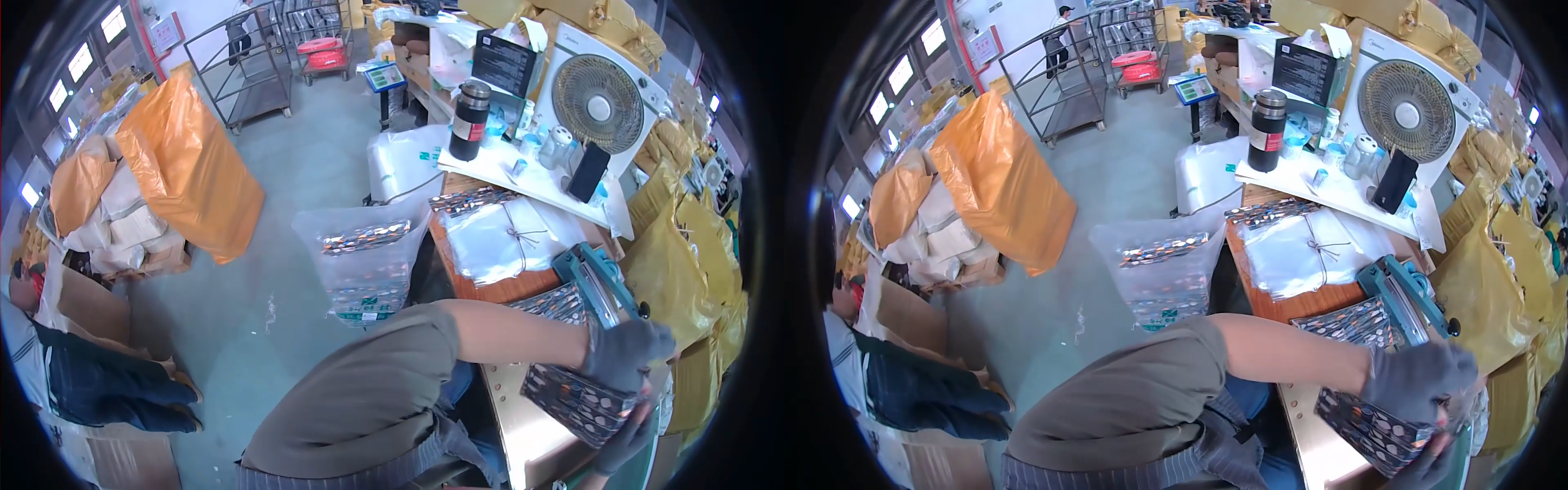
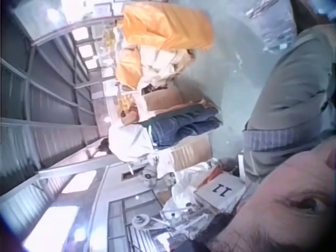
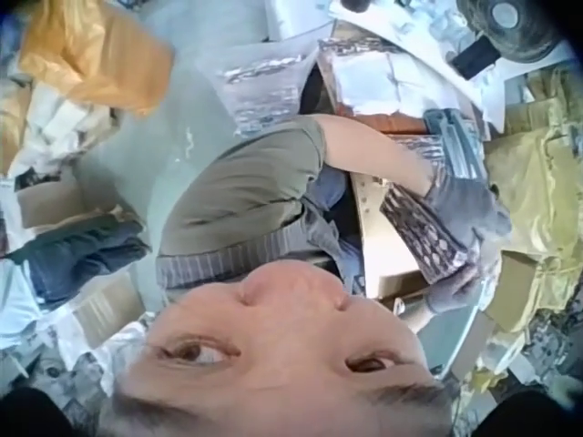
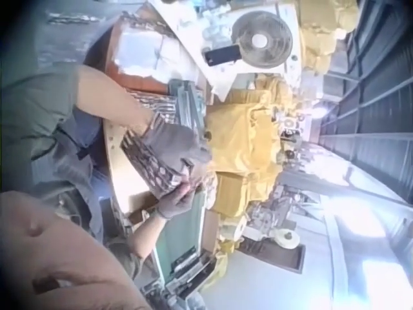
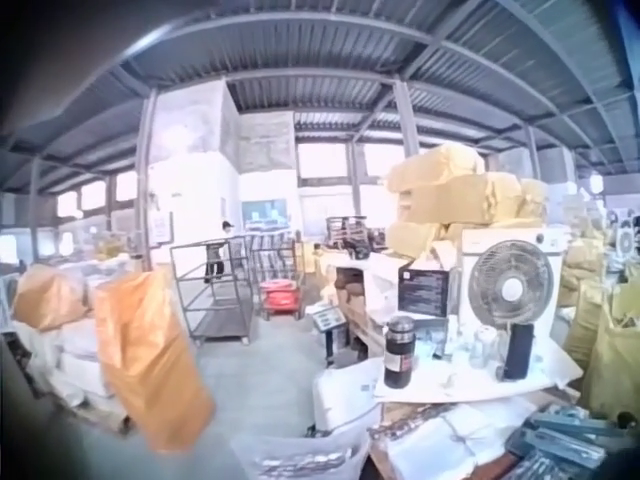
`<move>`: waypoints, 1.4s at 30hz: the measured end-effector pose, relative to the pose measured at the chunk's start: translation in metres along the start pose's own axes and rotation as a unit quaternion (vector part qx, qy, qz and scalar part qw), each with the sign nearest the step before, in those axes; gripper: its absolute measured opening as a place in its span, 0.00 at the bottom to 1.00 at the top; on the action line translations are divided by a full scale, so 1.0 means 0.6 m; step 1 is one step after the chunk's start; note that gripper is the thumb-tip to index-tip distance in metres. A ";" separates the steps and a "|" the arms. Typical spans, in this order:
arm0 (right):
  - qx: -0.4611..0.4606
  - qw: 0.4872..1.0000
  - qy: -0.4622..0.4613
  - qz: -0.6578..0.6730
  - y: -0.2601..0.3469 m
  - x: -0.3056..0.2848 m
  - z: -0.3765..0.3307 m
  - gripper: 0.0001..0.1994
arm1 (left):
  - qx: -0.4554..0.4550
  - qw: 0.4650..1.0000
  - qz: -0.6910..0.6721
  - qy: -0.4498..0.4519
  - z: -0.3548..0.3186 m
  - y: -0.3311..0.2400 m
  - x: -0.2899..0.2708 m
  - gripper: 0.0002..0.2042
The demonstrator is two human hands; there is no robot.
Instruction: Packing bundles of products into plastic bags and sealing them using stationary and handheld tools.
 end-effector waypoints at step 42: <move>0.028 0.950 -0.282 -0.127 -0.256 0.274 0.368 0.26 | -0.529 0.844 0.087 0.006 -0.313 0.375 0.031 0.45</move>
Point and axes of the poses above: each hand's wrist, its own z-axis towards the middle knuckle, its own x-axis out of the palm, y = z × x, the point moved 2 cm from there along z, towards the middle knuckle, and after that the axes turned 12 degrees about x, right-handed, at the moved point
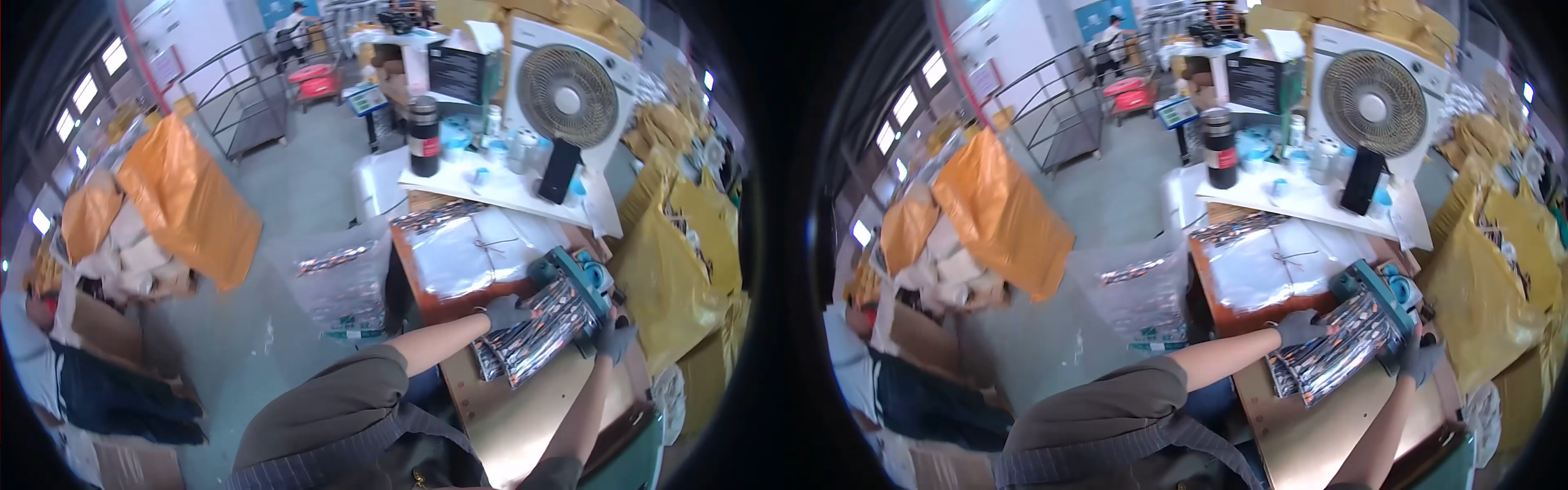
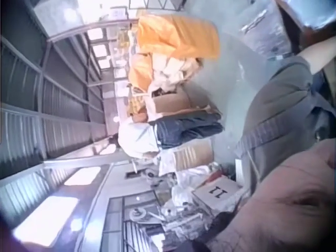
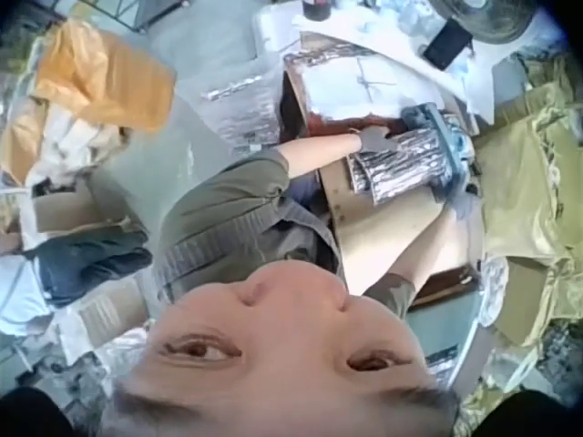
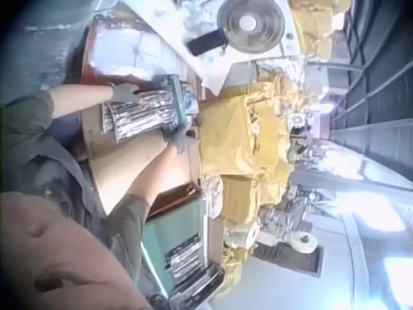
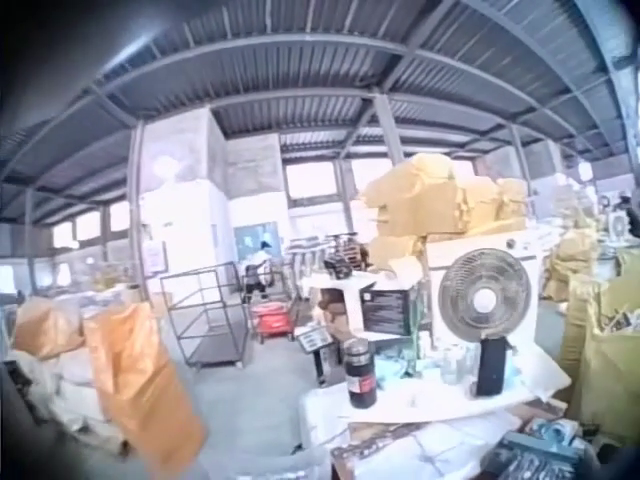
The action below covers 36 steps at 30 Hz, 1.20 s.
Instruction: Packing bundles of products into plastic bags and sealing them using stationary and handheld tools.
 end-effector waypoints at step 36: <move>-0.743 0.399 0.529 -0.092 0.745 0.076 -0.726 0.30 | -0.275 0.874 0.224 -0.332 -0.624 0.312 -0.571 0.26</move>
Point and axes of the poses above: each hand's wrist, its own z-axis towards the middle knuckle, its own x-axis out of the palm, y = z × x, the point moved 2 cm from there along z, towards the middle knuckle, and after that the axes turned 12 degrees about x, right-handed, at the moved point
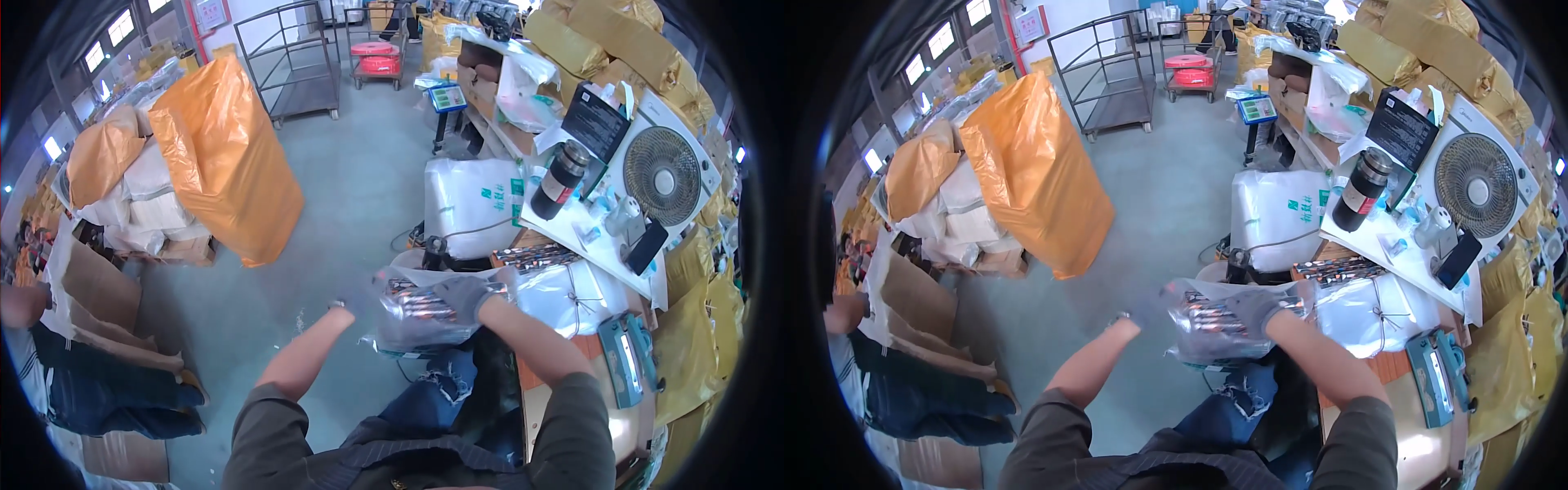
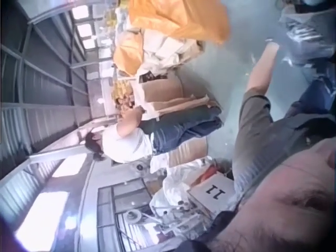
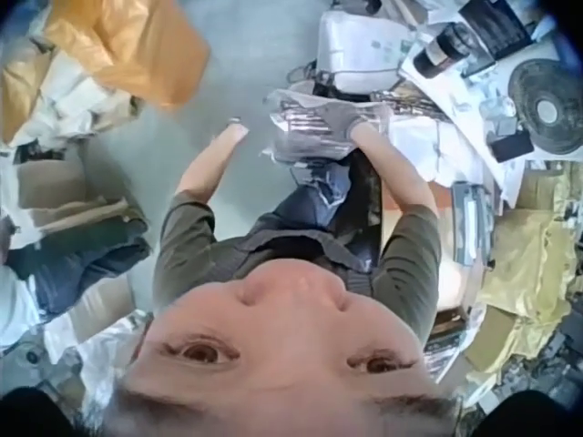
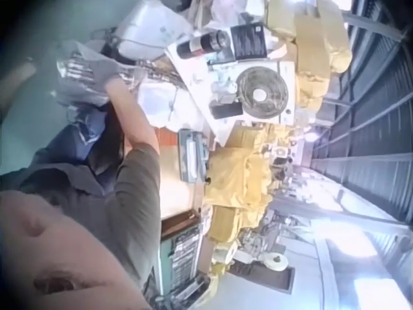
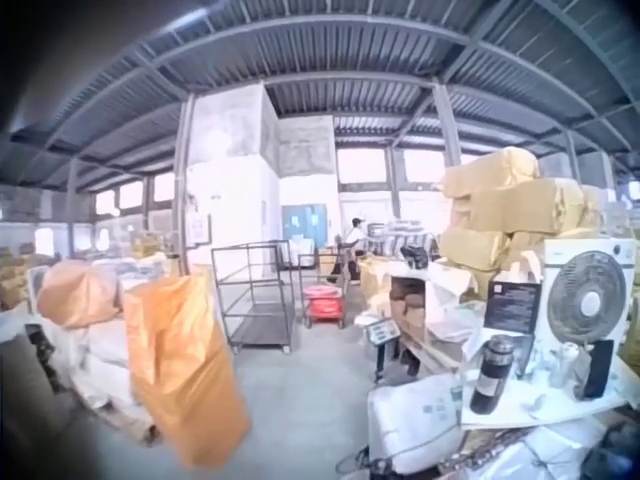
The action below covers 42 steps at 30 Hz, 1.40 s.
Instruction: Packing bundles of products into plastic bags and sealing them using stationary and handheld tools.
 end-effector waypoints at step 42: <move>0.232 0.369 0.125 0.891 0.258 -0.014 0.112 0.05 | 0.085 0.970 0.170 -0.149 -0.317 -0.044 -0.160 0.39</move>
Point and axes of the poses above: each hand's wrist, its own z-axis towards the middle knuckle, its own x-axis out of the palm, y = z × x, the point moved 2 cm from there along z, towards the middle knuckle, and after that the axes turned 12 degrees about x, right-handed, at the moved point
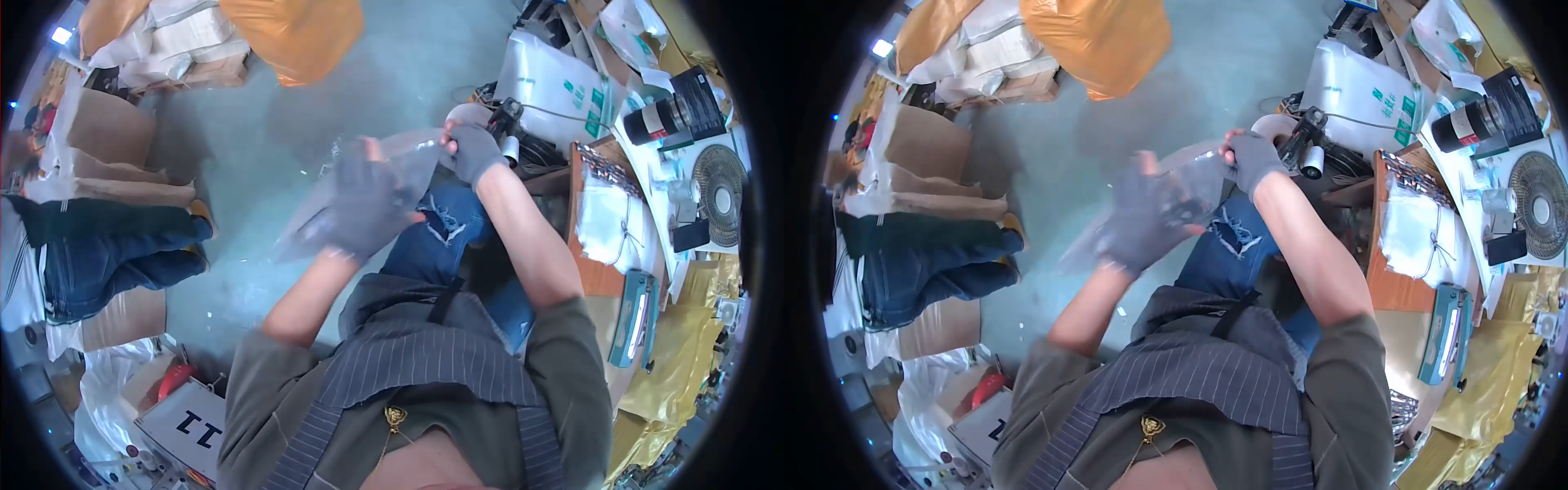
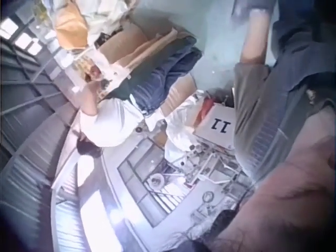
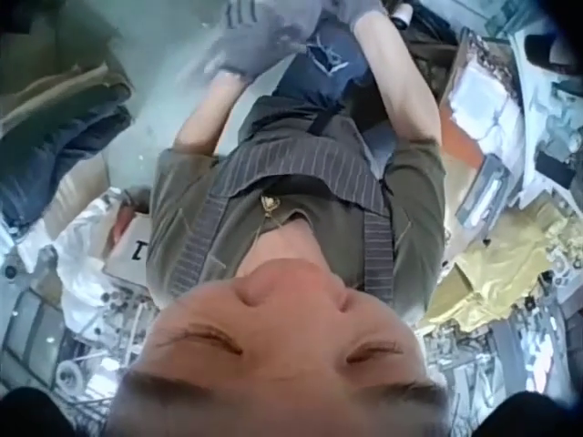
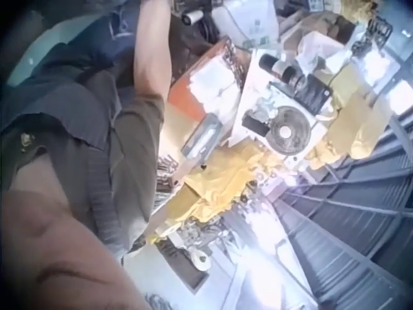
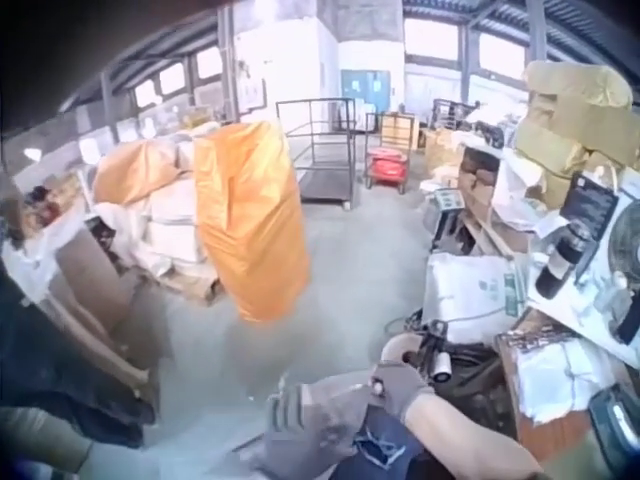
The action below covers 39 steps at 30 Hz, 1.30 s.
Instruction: Packing bundles of products into plastic bags and sealing them using stationary and handheld tools.
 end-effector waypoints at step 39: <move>-0.297 0.851 -0.122 -0.414 0.101 -0.137 -0.099 0.12 | -0.200 0.977 -0.024 0.065 0.115 -0.014 0.272 0.17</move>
Point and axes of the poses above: each hand's wrist, its own z-axis towards the middle knuckle, its own x-axis out of the palm, y = z × x, the point moved 2 cm from there along z, towards the middle knuckle, and after that the axes turned 12 degrees about x, right-handed, at the moved point
